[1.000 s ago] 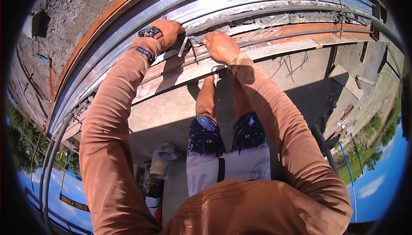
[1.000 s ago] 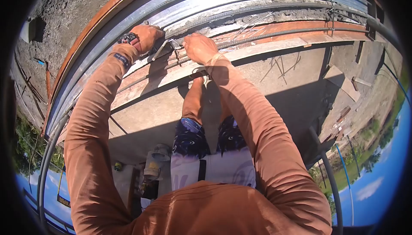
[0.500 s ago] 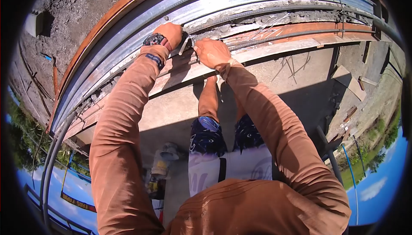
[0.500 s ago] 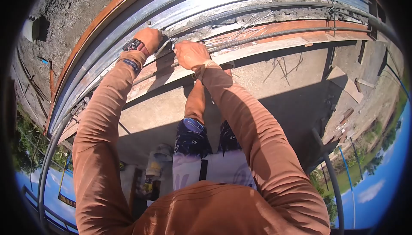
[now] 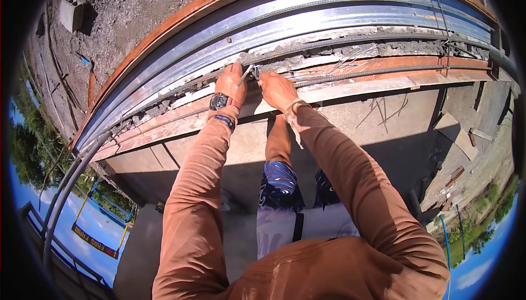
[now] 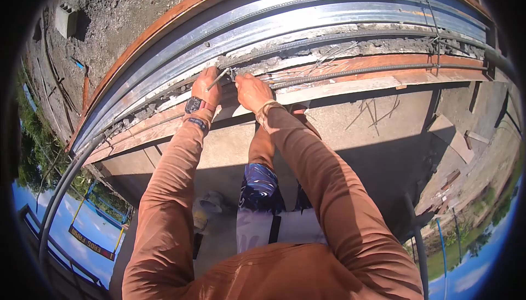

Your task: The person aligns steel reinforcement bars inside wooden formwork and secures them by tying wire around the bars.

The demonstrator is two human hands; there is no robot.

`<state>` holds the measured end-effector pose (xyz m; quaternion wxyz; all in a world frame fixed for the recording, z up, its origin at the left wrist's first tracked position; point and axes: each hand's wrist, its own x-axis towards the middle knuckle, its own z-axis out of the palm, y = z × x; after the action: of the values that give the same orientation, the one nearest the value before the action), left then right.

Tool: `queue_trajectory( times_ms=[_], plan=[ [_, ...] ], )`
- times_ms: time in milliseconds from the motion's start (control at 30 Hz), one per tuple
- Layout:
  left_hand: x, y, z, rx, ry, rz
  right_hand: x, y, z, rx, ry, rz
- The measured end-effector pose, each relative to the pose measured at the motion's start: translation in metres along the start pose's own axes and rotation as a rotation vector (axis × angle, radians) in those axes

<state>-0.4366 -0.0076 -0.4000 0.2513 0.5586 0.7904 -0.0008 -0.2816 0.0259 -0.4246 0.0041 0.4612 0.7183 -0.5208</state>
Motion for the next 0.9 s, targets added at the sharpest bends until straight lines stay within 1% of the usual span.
queue_trajectory(
  times_ms=[100, 167, 200, 233, 300, 367, 467, 500, 567, 600, 633, 700, 767, 833, 900],
  plan=[
    [-0.013, 0.005, 0.006, -0.125, 0.195, -0.028, 0.001, 0.002, 0.002, 0.024, -0.031, -0.034],
    [-0.012, 0.01, 0.01, -0.148, 0.226, -0.071, 0.003, 0.004, 0.003, 0.022, -0.024, -0.062],
    [-0.012, 0.012, 0.008, -0.171, 0.194, -0.097, 0.003, 0.004, 0.0, 0.013, -0.074, -0.027],
    [-0.011, 0.014, 0.007, -0.187, 0.226, -0.11, 0.004, 0.003, -0.002, 0.014, -0.085, -0.032],
    [-0.013, 0.017, 0.009, -0.235, 0.232, -0.164, 0.005, 0.009, 0.001, 0.025, -0.052, -0.094],
    [-0.012, 0.02, 0.016, -0.218, 0.313, -0.209, 0.006, 0.013, 0.003, 0.05, -0.056, -0.115],
    [-0.008, 0.025, 0.019, -0.222, 0.319, -0.304, 0.005, 0.013, 0.001, 0.049, -0.064, -0.134],
    [-0.006, 0.026, 0.019, -0.195, 0.275, -0.356, 0.006, 0.011, -0.001, 0.059, -0.082, -0.111],
    [-0.005, 0.027, 0.015, -0.181, 0.265, -0.35, 0.007, 0.01, -0.003, 0.027, -0.14, -0.066],
    [-0.006, 0.027, 0.011, -0.193, 0.242, -0.336, 0.007, 0.01, -0.003, 0.031, -0.143, -0.059],
    [-0.006, 0.028, 0.009, -0.194, 0.201, -0.371, 0.008, 0.01, -0.004, 0.03, -0.147, -0.055],
    [-0.006, 0.028, 0.007, -0.21, 0.197, -0.37, 0.007, 0.009, -0.004, -0.009, -0.167, -0.058],
    [-0.005, 0.026, 0.007, -0.215, 0.2, -0.377, 0.009, 0.007, -0.008, -0.016, -0.158, -0.059],
    [-0.004, 0.026, 0.007, -0.179, 0.165, -0.389, 0.01, 0.003, -0.01, -0.06, -0.193, 0.004],
    [-0.004, 0.028, 0.005, -0.197, 0.143, -0.396, 0.009, 0.006, -0.013, -0.053, -0.161, -0.023]
  ],
)
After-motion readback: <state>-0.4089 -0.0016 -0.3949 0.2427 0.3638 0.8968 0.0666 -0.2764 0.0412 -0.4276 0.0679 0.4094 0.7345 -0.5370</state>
